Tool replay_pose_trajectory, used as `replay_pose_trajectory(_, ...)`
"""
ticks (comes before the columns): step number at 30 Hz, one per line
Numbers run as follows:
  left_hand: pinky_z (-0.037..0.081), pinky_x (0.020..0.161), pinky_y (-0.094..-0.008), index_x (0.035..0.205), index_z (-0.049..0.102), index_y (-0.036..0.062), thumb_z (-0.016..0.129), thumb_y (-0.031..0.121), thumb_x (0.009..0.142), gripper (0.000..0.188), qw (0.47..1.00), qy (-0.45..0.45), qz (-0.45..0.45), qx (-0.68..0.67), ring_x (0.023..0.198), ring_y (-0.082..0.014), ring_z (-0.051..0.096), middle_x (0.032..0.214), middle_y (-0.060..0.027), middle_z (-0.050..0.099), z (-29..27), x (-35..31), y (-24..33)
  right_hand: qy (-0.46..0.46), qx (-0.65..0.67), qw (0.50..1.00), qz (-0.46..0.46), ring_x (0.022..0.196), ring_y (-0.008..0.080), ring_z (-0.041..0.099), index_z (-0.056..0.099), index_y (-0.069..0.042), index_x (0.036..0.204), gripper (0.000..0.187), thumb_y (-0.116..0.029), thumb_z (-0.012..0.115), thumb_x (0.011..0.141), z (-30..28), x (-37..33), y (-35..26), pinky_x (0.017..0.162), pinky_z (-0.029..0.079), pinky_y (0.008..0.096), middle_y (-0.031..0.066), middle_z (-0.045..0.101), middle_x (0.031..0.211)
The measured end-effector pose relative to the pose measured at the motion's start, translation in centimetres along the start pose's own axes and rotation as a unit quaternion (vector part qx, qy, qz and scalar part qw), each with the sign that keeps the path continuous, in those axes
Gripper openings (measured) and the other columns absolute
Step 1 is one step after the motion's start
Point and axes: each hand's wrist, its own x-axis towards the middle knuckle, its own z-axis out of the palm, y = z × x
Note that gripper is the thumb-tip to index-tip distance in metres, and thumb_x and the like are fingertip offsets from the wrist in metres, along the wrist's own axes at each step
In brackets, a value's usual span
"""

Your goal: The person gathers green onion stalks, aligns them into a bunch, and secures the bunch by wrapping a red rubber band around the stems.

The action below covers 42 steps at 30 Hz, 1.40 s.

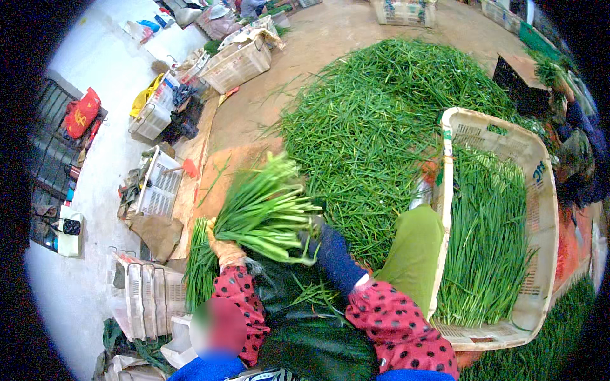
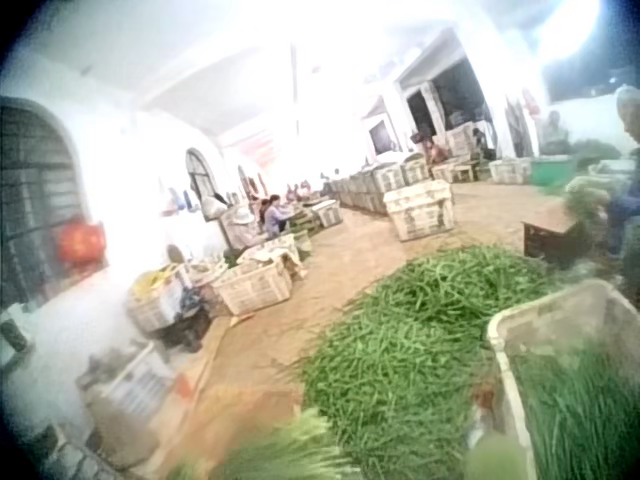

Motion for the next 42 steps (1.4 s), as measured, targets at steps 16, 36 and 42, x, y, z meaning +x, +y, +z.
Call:
replay_pose_trajectory(16,0.047,0.074,-0.0356,0.081,0.061,0.0145,0.051,0.030,0.087,0.019,0.996,-0.014,-0.072,-0.044,0.073,-0.0161,0.056,0.077,0.0009,0.062,0.2,0.0,-0.7,0.016,-0.231,0.961,-0.151,0.090,0.0209,0.055,0.044,-0.002,0.122,0.062,-0.028,0.069,0.072,-5.7,1.6,-6.4,0.081,0.044,0.0328,0.0087,0.056,0.098)
replay_pose_trajectory(36,0.047,0.070,-0.0350,0.083,0.058,0.0126,0.046,0.030,0.090,0.022,0.998,0.003,-0.027,-0.052,0.072,-0.0151,0.054,0.077,0.0012,0.058,2.3,-1.8,-0.5,0.094,-0.149,0.982,-0.069,0.054,0.0109,0.047,0.060,-0.006,0.091,0.023,-0.024,0.061,0.078,-4.3,-1.1,-3.7,0.052,0.041,0.0268,0.0007,0.055,0.064)
replay_pose_trajectory(42,0.046,0.074,-0.0366,0.082,0.058,0.0134,0.047,0.031,0.089,0.022,0.998,-0.033,-0.019,-0.050,0.074,-0.0155,0.053,0.076,0.0020,0.058,2.7,-2.3,-0.1,-0.027,-0.232,0.972,-0.021,0.059,0.0104,0.048,0.060,-0.001,0.087,0.026,-0.025,0.062,0.077,-3.4,-0.9,-3.3,0.053,0.041,0.0278,0.0027,0.057,0.066)
